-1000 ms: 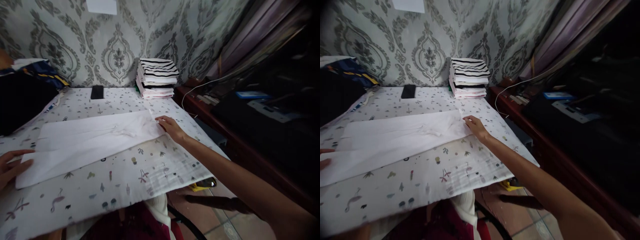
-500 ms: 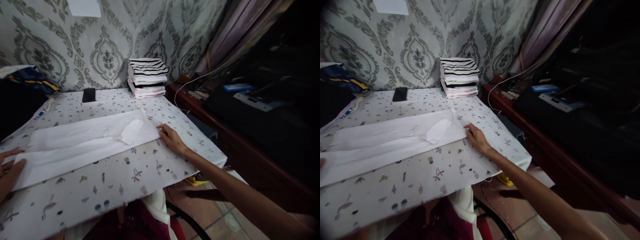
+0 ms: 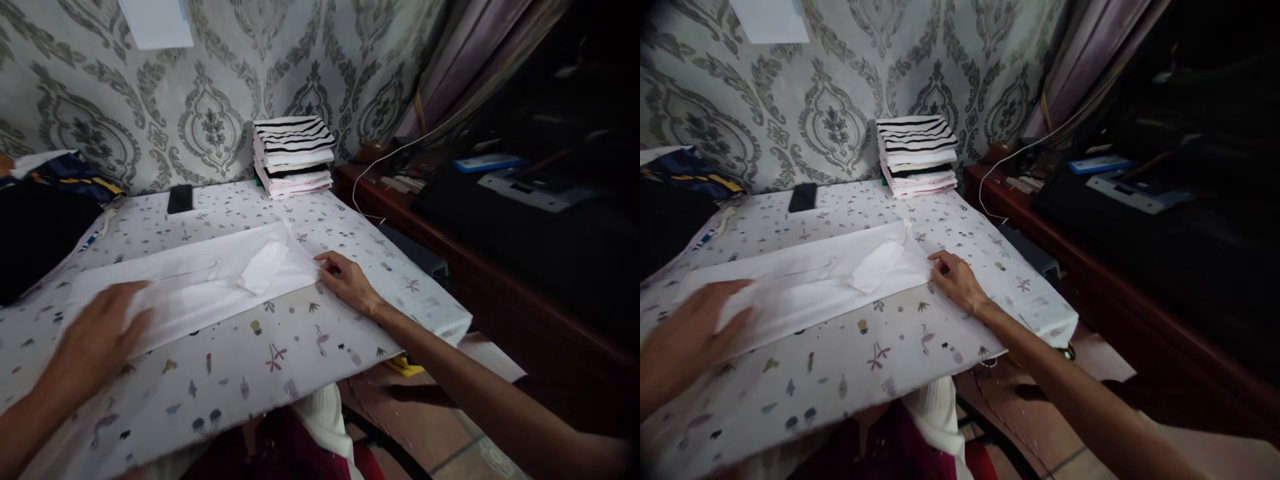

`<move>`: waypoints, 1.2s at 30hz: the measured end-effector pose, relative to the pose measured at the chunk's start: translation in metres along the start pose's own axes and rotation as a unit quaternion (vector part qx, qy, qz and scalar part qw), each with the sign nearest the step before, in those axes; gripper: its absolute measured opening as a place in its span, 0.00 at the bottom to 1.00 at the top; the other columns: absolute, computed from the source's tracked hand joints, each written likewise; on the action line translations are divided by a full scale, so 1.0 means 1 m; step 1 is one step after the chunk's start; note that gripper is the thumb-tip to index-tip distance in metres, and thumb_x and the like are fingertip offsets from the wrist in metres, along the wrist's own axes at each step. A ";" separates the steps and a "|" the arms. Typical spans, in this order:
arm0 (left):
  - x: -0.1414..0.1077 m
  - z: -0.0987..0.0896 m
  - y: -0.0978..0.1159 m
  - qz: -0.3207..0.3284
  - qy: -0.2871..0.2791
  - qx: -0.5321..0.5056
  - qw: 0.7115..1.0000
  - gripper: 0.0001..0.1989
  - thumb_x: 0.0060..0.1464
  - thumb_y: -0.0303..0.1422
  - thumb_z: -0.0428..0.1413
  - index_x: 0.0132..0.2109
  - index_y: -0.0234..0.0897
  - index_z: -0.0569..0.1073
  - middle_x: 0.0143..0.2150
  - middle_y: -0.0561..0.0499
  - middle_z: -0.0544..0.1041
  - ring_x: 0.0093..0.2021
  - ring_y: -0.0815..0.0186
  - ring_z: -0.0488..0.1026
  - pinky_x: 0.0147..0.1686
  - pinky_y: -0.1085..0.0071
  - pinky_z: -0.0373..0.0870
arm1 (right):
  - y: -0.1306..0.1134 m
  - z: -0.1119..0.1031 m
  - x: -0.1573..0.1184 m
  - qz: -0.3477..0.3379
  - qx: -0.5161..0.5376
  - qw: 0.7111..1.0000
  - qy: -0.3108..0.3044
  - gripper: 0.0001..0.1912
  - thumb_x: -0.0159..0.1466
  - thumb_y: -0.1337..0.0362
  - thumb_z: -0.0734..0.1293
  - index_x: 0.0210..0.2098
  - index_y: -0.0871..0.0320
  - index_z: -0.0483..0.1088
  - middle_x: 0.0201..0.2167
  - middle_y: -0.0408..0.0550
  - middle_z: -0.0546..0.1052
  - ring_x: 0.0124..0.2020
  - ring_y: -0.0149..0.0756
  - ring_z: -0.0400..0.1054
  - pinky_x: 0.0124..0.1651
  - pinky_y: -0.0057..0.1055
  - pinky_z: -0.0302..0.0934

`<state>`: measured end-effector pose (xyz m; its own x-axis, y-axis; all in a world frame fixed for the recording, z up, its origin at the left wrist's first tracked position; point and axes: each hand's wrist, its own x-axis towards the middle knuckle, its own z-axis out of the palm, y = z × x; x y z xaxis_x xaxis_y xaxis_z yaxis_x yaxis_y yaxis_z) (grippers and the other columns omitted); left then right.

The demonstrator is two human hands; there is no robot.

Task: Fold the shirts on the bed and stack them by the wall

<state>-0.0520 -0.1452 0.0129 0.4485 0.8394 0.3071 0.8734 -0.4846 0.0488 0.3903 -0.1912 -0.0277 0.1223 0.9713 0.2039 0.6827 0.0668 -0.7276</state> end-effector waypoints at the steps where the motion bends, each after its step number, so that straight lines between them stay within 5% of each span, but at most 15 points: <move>1: 0.011 0.005 0.023 0.050 -0.017 -0.034 0.998 0.18 0.66 0.42 0.43 0.59 0.44 0.63 0.54 0.45 0.73 0.54 0.54 0.71 0.55 0.55 0.69 | 0.000 0.000 0.000 -0.001 0.001 1.000 -0.001 0.14 0.61 0.62 0.64 0.45 0.55 0.72 0.30 0.42 0.74 0.31 0.34 0.67 0.36 0.32 0.60; 5: 0.057 0.028 0.104 0.232 -0.021 -0.085 0.969 0.18 0.67 0.34 0.42 0.59 0.39 0.66 0.59 0.41 0.73 0.58 0.54 0.70 0.55 0.55 0.68 | -0.001 -0.002 0.000 -0.002 0.008 1.000 0.001 0.13 0.61 0.61 0.64 0.45 0.55 0.72 0.30 0.43 0.74 0.31 0.34 0.67 0.36 0.32 0.61; 7: 0.081 0.041 0.118 0.225 -0.033 -0.108 0.968 0.18 0.64 0.31 0.44 0.58 0.39 0.67 0.56 0.41 0.75 0.55 0.53 0.72 0.52 0.54 0.69 | -0.001 -0.002 0.000 -0.005 0.008 1.000 0.003 0.13 0.61 0.62 0.64 0.44 0.55 0.73 0.30 0.43 0.74 0.31 0.34 0.67 0.36 0.32 0.61; 10: 0.114 0.053 0.101 0.027 -0.029 -0.205 0.978 0.18 0.58 0.30 0.48 0.56 0.41 0.67 0.48 0.45 0.78 0.45 0.57 0.76 0.42 0.60 0.73 | 0.000 -0.003 0.000 -0.013 0.008 1.000 0.005 0.12 0.61 0.62 0.64 0.43 0.55 0.73 0.30 0.43 0.74 0.32 0.34 0.67 0.37 0.31 0.61; 12: 0.129 0.057 0.076 -0.119 -0.014 -0.256 0.959 0.18 0.55 0.32 0.50 0.54 0.40 0.66 0.44 0.46 0.78 0.38 0.60 0.76 0.37 0.63 0.73 | 0.002 -0.004 0.001 -0.012 0.011 1.000 0.002 0.12 0.60 0.63 0.65 0.43 0.55 0.73 0.29 0.43 0.74 0.32 0.34 0.67 0.37 0.31 0.61; 14: 0.132 0.058 0.056 -0.175 -0.009 -0.265 0.948 0.18 0.52 0.34 0.52 0.51 0.39 0.66 0.42 0.47 0.77 0.36 0.61 0.75 0.36 0.64 0.72 | 0.002 -0.004 0.001 -0.009 0.015 1.000 0.000 0.11 0.60 0.63 0.65 0.42 0.55 0.73 0.29 0.43 0.74 0.32 0.35 0.67 0.36 0.31 0.61; 17: 0.121 0.054 0.050 -0.142 0.006 -0.255 0.956 0.15 0.54 0.36 0.50 0.49 0.40 0.68 0.44 0.47 0.76 0.41 0.60 0.75 0.39 0.64 0.72 | 0.003 -0.005 0.001 -0.009 0.017 1.000 -0.002 0.11 0.60 0.64 0.65 0.43 0.55 0.73 0.29 0.43 0.74 0.32 0.35 0.67 0.36 0.31 0.61; 21: 0.108 0.049 0.077 -0.024 -0.001 -0.217 0.976 0.14 0.60 0.38 0.46 0.50 0.41 0.69 0.50 0.46 0.74 0.51 0.57 0.72 0.48 0.61 0.70 | 0.002 -0.006 0.000 -0.001 0.023 1.000 0.003 0.14 0.60 0.66 0.64 0.45 0.55 0.73 0.30 0.43 0.75 0.32 0.34 0.67 0.37 0.31 0.62; 26: 0.135 0.058 0.101 0.076 -0.076 -0.190 0.976 0.23 0.62 0.42 0.45 0.60 0.40 0.66 0.58 0.42 0.71 0.58 0.52 0.67 0.55 0.55 0.65 | 0.002 -0.006 -0.001 0.005 0.033 0.999 0.000 0.15 0.59 0.67 0.63 0.46 0.55 0.72 0.30 0.42 0.74 0.32 0.34 0.67 0.38 0.31 0.62; 28: 0.151 0.062 0.101 0.083 -0.109 -0.191 0.972 0.24 0.59 0.44 0.48 0.59 0.39 0.67 0.53 0.42 0.74 0.55 0.51 0.68 0.51 0.56 0.67 | 0.002 -0.006 0.000 0.001 0.029 1.000 0.002 0.14 0.59 0.67 0.63 0.45 0.55 0.73 0.30 0.42 0.74 0.33 0.34 0.67 0.38 0.31 0.62; 32: 0.170 0.059 0.089 0.068 -0.172 -0.205 0.961 0.13 0.54 0.44 0.50 0.37 0.40 0.72 0.34 0.50 0.74 0.38 0.58 0.71 0.37 0.65 0.66 | 0.002 -0.006 0.000 -0.010 0.010 1.000 0.006 0.13 0.60 0.68 0.63 0.42 0.55 0.74 0.30 0.44 0.75 0.33 0.35 0.68 0.39 0.31 0.61; 36: 0.169 0.051 0.072 -0.022 -0.172 -0.171 0.970 0.09 0.50 0.41 0.51 0.29 0.41 0.67 0.24 0.55 0.69 0.28 0.63 0.68 0.29 0.69 0.60 | 0.001 -0.008 0.000 -0.004 0.004 1.000 0.000 0.12 0.60 0.68 0.63 0.42 0.55 0.75 0.31 0.44 0.75 0.33 0.35 0.68 0.38 0.32 0.61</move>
<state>0.0968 -0.0255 0.0198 0.5008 0.8649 -0.0351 0.8054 -0.4507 0.3849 0.3967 -0.1929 -0.0234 0.1164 0.9710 0.2088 0.6777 0.0761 -0.7314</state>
